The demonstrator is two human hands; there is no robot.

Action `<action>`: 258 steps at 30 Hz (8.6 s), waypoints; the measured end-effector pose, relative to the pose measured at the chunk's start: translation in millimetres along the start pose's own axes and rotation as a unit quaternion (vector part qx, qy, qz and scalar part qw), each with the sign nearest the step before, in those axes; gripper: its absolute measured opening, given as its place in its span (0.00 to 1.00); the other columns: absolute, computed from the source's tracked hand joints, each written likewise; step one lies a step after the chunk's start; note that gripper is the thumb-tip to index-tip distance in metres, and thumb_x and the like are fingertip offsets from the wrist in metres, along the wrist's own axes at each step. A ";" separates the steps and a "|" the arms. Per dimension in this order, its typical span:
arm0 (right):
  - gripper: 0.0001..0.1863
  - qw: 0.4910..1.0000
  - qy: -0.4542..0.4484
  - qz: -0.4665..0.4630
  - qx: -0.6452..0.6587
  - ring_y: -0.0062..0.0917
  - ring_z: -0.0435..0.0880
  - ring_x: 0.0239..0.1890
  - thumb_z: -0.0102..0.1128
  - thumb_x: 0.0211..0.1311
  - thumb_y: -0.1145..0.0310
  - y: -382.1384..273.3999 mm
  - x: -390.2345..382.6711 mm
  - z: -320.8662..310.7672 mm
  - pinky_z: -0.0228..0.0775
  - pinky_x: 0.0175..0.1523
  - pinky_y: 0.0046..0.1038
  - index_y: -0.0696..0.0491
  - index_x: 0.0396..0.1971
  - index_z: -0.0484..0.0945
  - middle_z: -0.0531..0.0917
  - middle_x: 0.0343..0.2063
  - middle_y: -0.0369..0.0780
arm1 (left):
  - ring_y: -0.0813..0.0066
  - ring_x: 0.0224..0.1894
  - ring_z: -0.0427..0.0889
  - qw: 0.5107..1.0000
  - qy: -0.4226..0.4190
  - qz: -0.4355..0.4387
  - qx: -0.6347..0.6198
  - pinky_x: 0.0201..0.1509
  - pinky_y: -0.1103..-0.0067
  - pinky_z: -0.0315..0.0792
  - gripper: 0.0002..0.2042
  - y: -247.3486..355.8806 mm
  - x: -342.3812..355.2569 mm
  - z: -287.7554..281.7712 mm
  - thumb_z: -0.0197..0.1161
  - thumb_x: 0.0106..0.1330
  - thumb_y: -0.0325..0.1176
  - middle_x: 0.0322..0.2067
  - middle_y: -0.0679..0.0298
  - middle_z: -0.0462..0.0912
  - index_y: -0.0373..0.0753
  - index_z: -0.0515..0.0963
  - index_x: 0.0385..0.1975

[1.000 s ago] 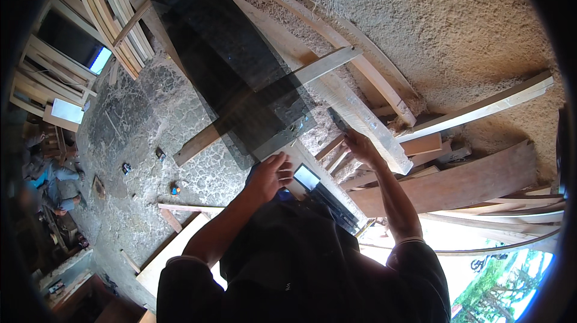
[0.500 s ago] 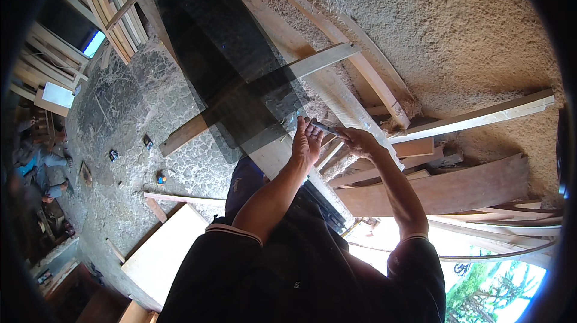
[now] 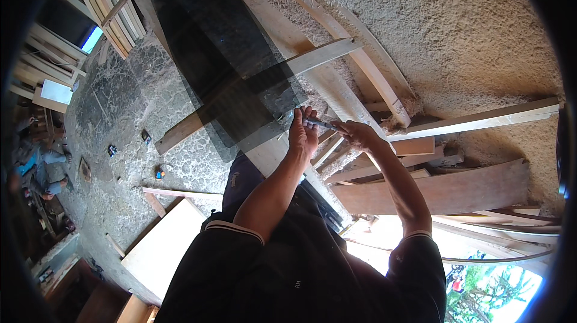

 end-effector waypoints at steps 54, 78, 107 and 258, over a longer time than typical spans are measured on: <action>0.22 1.000 -0.006 -0.024 -0.013 0.32 0.81 0.33 0.56 0.67 0.62 -0.1 13.3 -12.8 0.72 0.39 0.33 0.35 0.60 0.70 0.79 0.31 0.41 | 0.70 0.48 0.79 0.999 0.002 -0.003 0.033 0.60 0.71 0.70 0.14 7.0 1.4 -8.4 0.67 0.63 0.41 0.42 0.64 0.82 0.41 0.77 0.42; 0.20 1.000 -0.004 -0.019 0.021 0.35 0.83 0.36 0.57 0.65 0.68 11.8 14.3 3.9 0.74 0.39 0.33 0.40 0.56 0.71 0.83 0.35 0.43 | 0.72 0.48 0.78 0.999 0.002 -0.006 0.033 0.60 0.71 0.69 0.13 6.4 -1.3 -5.7 0.69 0.61 0.41 0.40 0.66 0.82 0.42 0.78 0.39; 0.21 0.991 -0.057 -0.046 -0.112 0.31 0.82 0.41 0.57 0.65 0.59 -0.8 38.5 -46.4 0.75 0.46 0.32 0.32 0.59 0.72 0.81 0.39 0.38 | 0.78 0.49 0.77 0.997 0.005 -0.007 0.077 0.62 0.70 0.65 0.14 11.9 -4.3 -6.4 0.69 0.59 0.45 0.40 0.71 0.83 0.46 0.77 0.39; 0.26 0.872 0.121 0.008 0.474 0.17 0.68 0.37 0.65 0.50 0.76 -52.8 106.0 -0.9 0.62 0.45 0.23 0.57 0.52 0.73 0.73 0.31 0.31 | 0.62 0.59 0.72 0.992 0.022 -0.004 0.126 0.70 0.65 0.62 0.43 17.0 -12.0 -15.8 0.69 0.50 0.62 0.54 0.53 0.73 0.30 0.66 0.55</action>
Point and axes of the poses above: each hand's wrist, its own x-axis towards the middle knuckle, its own z-axis out of the palm, y = z × x, the point moved 1 cm from there along x, towards the middle knuckle
